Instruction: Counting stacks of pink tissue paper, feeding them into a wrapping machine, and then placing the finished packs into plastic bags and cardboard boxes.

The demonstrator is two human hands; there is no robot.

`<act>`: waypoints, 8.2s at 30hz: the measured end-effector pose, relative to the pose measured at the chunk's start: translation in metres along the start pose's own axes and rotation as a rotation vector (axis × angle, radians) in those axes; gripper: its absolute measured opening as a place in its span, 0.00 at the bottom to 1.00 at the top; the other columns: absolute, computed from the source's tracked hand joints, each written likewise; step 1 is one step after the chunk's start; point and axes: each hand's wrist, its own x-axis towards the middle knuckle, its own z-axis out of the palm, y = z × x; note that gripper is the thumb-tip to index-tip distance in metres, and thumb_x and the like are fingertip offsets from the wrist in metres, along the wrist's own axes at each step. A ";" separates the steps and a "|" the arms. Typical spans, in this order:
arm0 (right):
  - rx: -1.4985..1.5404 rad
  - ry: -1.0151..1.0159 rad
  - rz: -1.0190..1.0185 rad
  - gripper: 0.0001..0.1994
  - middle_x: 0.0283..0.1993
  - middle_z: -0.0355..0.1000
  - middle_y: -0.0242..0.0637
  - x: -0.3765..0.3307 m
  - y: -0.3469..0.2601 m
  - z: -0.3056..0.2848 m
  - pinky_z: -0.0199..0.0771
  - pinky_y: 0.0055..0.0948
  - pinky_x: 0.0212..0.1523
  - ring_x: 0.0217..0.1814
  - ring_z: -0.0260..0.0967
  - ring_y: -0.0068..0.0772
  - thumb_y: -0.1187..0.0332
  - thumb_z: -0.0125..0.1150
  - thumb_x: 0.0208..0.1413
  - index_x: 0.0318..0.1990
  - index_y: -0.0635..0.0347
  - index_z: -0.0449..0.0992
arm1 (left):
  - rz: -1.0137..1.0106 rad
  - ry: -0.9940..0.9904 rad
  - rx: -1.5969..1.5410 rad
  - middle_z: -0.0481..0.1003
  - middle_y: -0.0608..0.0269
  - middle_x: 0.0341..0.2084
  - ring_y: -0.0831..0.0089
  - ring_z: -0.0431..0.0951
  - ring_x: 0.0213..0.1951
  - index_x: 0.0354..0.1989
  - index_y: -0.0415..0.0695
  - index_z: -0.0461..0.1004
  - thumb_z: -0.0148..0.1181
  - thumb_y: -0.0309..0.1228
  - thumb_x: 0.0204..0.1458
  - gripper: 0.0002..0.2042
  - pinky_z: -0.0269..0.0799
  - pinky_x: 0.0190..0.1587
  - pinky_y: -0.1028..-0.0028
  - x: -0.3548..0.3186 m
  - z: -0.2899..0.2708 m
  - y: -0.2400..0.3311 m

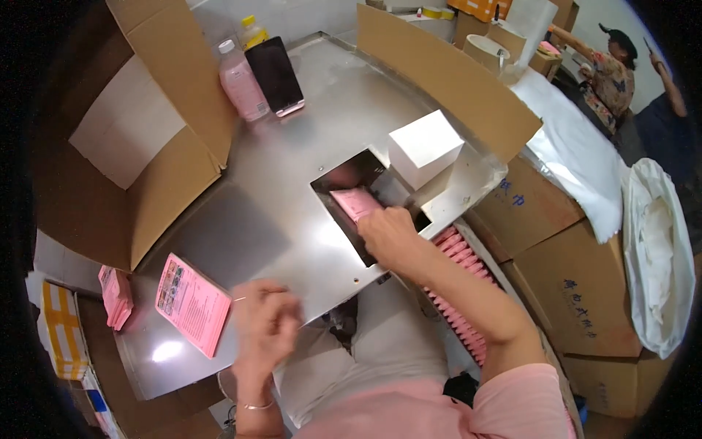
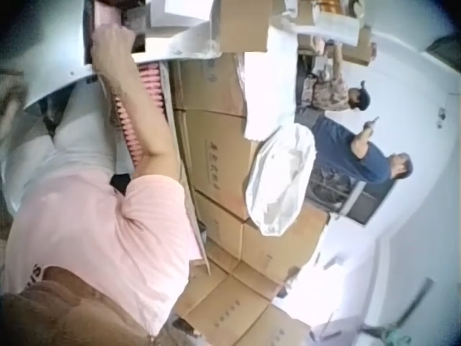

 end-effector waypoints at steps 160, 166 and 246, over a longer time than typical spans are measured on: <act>0.122 0.827 -0.535 0.15 0.49 0.70 0.55 -0.018 -0.064 0.034 0.54 0.68 0.64 0.52 0.68 0.53 0.68 0.60 0.51 0.46 0.63 0.75 | -0.125 -0.081 0.046 0.67 0.48 0.38 0.51 0.71 0.37 0.66 0.45 0.62 0.64 0.30 0.43 0.36 0.69 0.40 0.59 0.028 0.018 0.012; 0.139 0.597 -0.177 0.09 0.36 0.70 0.47 0.045 -0.025 0.045 0.55 0.69 0.62 0.48 0.70 0.51 0.70 0.56 0.51 0.38 0.65 0.72 | -0.204 -0.094 -0.096 0.72 0.53 0.34 0.53 0.72 0.36 0.65 0.42 0.63 0.64 0.24 0.45 0.33 0.68 0.38 0.59 0.023 0.000 0.009; 0.242 0.784 -0.307 0.18 0.52 0.71 0.50 -0.032 -0.018 -0.005 0.64 0.55 0.61 0.55 0.69 0.53 0.73 0.57 0.51 0.52 0.63 0.72 | -0.160 -0.183 0.051 0.69 0.51 0.43 0.51 0.68 0.46 0.47 0.45 0.74 0.68 0.40 0.41 0.24 0.66 0.48 0.55 0.020 0.033 0.001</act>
